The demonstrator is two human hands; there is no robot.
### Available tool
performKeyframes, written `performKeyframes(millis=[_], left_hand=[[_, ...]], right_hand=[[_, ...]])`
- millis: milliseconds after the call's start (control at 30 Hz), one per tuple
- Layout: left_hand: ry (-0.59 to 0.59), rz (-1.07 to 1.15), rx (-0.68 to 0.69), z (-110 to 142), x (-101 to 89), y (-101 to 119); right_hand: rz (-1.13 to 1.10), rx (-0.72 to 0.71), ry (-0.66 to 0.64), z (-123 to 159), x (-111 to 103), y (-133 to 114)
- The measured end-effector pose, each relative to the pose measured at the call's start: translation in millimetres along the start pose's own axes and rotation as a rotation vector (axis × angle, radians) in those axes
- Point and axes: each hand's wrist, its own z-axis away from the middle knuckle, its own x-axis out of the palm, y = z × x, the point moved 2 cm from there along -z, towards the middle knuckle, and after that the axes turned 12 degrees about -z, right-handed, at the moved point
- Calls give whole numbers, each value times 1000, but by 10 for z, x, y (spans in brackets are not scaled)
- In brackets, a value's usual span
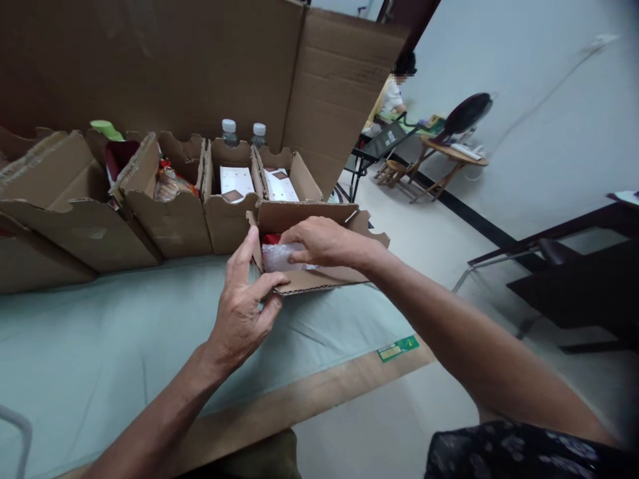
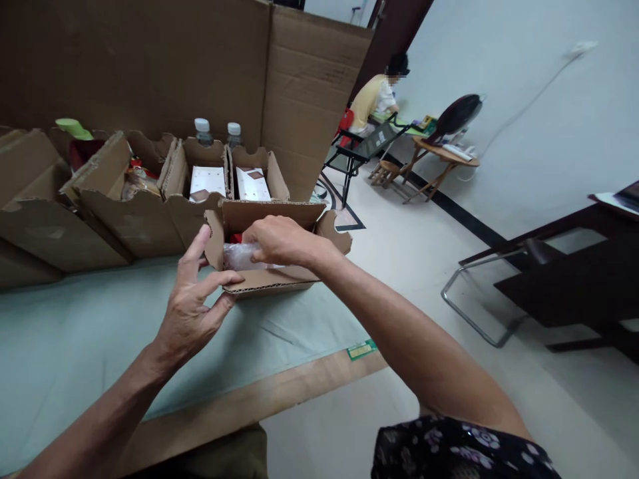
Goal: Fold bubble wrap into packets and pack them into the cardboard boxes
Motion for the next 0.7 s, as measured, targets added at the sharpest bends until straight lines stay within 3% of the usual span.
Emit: performKeyframes(millis=[233,367,433,533,600,633,700], left_hand=[[-11,-9,8,-25,-4,4],[-8,-3,-10,-8,-37,32],[9,12,-60,47,-84,16],[4,68,-189,191,-135,-101],[-67,155,-312,294,-99,-224],[-114,210,-379,336,-55,-285],[-204,318,-483,374,75,-373]], right_hand=[[25,14,-115,-212,236,-78],[-64,-9,-93,-130,145,-4],[-193,-17,119,110,39,71],[-395,50,729,715,20,325],[-485,142,1137,1130,217,576],[-537,195,1271,1277,375,709],[-702,273,1341,1388,741,941]])
